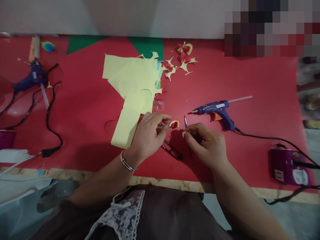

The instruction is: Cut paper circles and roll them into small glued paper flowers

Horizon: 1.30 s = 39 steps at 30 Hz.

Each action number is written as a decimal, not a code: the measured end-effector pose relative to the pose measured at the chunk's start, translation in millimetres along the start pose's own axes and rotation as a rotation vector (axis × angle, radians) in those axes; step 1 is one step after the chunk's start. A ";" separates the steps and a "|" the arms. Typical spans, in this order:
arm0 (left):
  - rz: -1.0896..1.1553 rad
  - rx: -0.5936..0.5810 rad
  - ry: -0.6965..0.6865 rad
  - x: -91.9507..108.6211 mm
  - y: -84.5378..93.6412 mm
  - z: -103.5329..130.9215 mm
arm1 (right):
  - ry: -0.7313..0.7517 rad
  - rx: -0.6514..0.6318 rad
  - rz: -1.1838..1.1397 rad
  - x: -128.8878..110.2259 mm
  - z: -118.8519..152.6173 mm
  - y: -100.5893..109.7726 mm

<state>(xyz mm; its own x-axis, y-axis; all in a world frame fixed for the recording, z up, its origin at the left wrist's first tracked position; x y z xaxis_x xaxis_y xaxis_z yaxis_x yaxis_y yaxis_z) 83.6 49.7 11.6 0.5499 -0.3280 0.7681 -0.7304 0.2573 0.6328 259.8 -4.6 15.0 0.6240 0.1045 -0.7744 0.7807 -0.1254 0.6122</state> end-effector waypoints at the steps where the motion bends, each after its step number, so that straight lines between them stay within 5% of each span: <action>1: -0.092 -0.002 -0.040 3.2 -0.2 -1.8 | -0.019 -0.025 0.014 4.4 -0.7 -2.5; 5: -0.289 -0.045 -0.110 9.7 -5.6 -7.1 | -0.049 -0.095 0.068 16.7 -1.6 -9.4; 12: -0.365 -0.052 -0.165 18.1 -10.3 -10.0 | 0.011 0.019 0.091 7.2 -1.5 -0.3; 19: -0.277 -0.084 -0.179 23.1 -19.1 -8.6 | -0.043 0.031 0.103 12.4 -7.0 -14.0; 39: -0.052 0.042 -0.122 7.7 1.4 -5.8 | -0.039 0.147 0.069 9.9 -11.8 -8.8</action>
<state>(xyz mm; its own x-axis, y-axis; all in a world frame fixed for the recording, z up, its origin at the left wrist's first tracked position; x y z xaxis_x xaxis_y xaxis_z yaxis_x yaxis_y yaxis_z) 89.3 52.8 19.0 0.5360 -0.4491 0.7148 -0.7197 0.1994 0.6650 259.5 9.2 3.9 0.6719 0.0522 -0.7388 0.7210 -0.2743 0.6363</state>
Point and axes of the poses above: each hand's wrist, its own z-axis away from the middle knuckle, its own y-axis out of the back of the hand, x = y × z, the point moved 9 cm from there along -z, towards the middle knuckle, and after that the axes turned 4 degrees about -z, right-handed, at the moved point
